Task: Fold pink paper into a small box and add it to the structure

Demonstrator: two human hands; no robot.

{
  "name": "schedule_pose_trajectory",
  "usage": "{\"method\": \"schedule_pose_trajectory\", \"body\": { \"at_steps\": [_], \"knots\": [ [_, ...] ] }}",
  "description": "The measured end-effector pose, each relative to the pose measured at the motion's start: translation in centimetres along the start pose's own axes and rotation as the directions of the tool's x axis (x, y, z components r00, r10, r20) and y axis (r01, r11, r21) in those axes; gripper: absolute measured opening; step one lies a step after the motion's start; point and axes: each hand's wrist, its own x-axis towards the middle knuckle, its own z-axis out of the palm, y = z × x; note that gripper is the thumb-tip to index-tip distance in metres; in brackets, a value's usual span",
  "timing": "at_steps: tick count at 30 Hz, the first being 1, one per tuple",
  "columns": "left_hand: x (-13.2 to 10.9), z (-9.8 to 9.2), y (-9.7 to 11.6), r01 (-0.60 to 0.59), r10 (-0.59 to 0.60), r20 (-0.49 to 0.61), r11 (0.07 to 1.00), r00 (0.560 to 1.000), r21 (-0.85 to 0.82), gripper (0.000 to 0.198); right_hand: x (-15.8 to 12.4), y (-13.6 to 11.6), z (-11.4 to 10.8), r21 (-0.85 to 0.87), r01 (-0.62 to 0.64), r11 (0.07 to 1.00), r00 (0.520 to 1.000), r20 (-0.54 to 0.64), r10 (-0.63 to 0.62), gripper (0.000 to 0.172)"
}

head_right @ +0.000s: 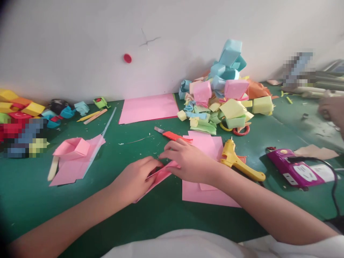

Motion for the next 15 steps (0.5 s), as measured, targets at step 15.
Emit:
{"method": "schedule_pose_trajectory", "body": {
  "at_steps": [15],
  "knots": [
    [-2.7, 0.2, -2.0, -0.472, 0.492, -0.134, 0.868, 0.860, 0.155, 0.036, -1.1, 1.7, 1.1, -0.110, 0.354, 0.929, 0.935, 0.041, -0.352, 0.032]
  ]
}}
